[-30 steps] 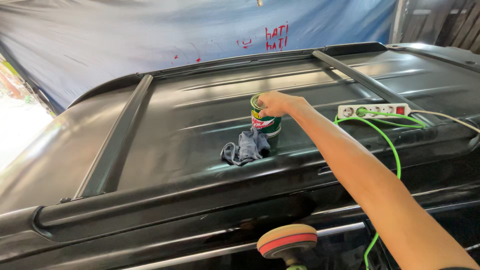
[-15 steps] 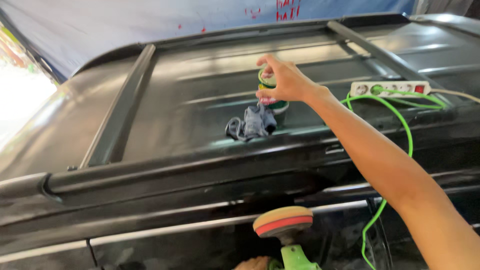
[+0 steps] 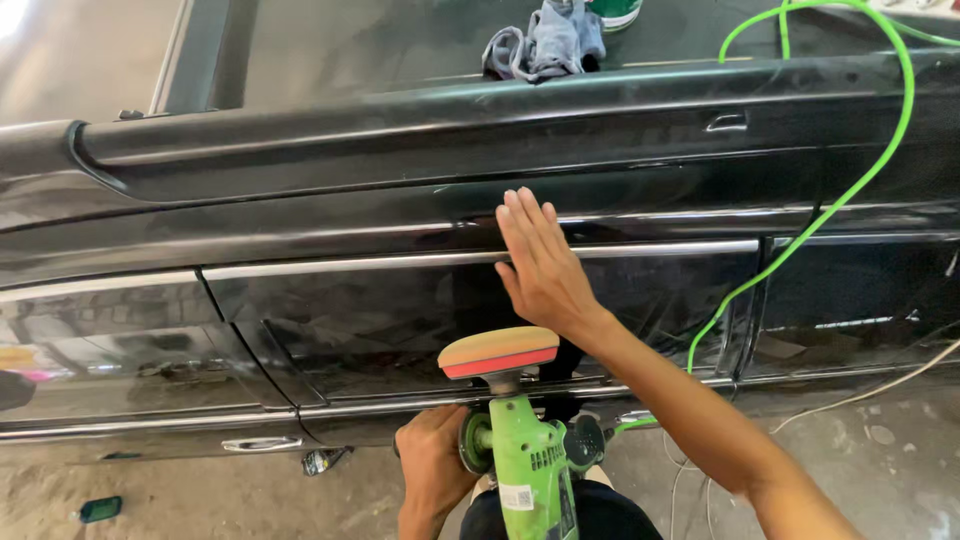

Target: The person polishes the roof and side panel of a black car. They spread compound by hand and then use a power polisher to buff the surfaces, followed by wiping the area with a cloth.

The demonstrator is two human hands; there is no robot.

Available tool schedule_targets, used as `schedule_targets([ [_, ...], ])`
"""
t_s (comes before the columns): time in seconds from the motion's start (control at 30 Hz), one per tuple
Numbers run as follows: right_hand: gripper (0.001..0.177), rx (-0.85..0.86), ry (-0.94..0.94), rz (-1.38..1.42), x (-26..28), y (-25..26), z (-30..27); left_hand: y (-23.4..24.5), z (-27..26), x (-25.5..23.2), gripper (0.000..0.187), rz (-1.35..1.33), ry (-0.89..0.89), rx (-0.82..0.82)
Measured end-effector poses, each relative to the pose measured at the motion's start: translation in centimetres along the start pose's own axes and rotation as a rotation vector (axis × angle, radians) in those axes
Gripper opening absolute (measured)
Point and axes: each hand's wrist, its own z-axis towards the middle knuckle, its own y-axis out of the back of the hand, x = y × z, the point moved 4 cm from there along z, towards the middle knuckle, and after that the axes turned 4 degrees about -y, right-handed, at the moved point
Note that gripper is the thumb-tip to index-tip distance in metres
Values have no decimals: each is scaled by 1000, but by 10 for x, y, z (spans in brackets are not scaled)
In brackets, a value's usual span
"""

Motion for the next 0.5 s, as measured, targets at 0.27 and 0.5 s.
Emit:
schedule_targets([
  [0.27, 95, -16, -344, -252, -3, -15, -3, 13, -20, 16, 34, -38, 46, -12],
  [0.5, 98, -4, -209, -134, 31, -45, 24, 23, -24, 23, 28, -23, 37, -19],
])
